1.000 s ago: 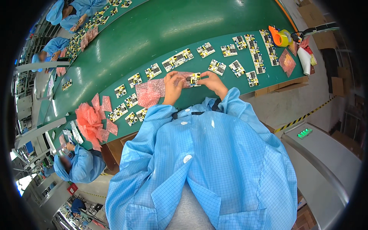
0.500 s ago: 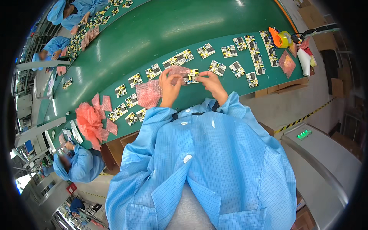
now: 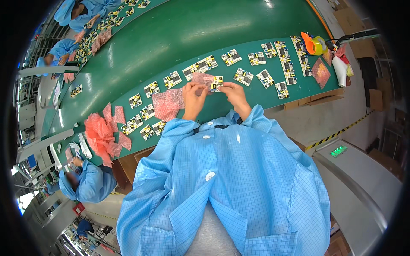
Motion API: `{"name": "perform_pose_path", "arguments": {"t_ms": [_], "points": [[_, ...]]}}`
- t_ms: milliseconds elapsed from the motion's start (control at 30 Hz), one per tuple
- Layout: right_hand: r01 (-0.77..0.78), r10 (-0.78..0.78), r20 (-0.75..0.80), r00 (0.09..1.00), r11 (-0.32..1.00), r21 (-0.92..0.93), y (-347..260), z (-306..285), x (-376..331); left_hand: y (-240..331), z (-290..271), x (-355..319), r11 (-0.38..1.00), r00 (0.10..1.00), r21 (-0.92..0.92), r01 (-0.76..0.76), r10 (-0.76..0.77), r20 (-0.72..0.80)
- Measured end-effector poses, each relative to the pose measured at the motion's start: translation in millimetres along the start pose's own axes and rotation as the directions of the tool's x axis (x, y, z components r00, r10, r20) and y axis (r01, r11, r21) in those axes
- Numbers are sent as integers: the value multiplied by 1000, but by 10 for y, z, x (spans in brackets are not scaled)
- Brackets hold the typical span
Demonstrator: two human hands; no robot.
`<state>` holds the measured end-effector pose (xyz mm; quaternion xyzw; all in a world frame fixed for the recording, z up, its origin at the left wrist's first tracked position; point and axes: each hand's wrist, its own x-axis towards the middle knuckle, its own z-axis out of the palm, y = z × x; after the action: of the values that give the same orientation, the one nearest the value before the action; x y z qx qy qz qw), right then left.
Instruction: Picking up multiple circuit board components from an assembly line and placing them into a cardboard shipping box.
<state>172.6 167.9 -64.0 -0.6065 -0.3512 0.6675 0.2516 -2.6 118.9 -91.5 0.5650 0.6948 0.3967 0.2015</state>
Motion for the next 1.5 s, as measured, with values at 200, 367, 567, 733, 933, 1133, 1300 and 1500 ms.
{"name": "perform_pose_path", "arguments": {"t_ms": [200, 367, 567, 733, 933, 1133, 1300, 1500], "points": [[5, -4, -44, 999, 1000, 21, -1, 69, -22, 41, -20, 26, 1000, 997, 25, 2, 0, -73], [-10, 9, 21, 1000, 999, 46, 59, 52, 35, -85, 17, -7, 996, 991, 36, 79, -75, -112], [-34, -4, 130, 991, 958, 286, 243, -22, 160, -96, 85, 6, 371, 781, -901, 225, -621, -61], [-62, -21, 222, 975, 930, 363, 274, -73, 214, -329, 53, -52, 67, 751, -878, 474, -551, 364], [-108, -6, 286, 958, 918, 382, 189, -42, 118, -395, 113, -96, 140, 739, -744, 653, -330, 587], [-176, 14, 360, 933, 889, 422, 142, -57, 69, -422, 96, -109, 192, 791, -769, 610, -217, 573], [-189, 10, 385, 923, 883, 430, 109, -69, 40, -362, 83, -107, 168, 810, -798, 579, -227, 540], [-397, 86, 502, 861, 731, 555, 42, -58, -11, -291, 69, -77, 549, 882, -703, 451, -153, 446]]}}
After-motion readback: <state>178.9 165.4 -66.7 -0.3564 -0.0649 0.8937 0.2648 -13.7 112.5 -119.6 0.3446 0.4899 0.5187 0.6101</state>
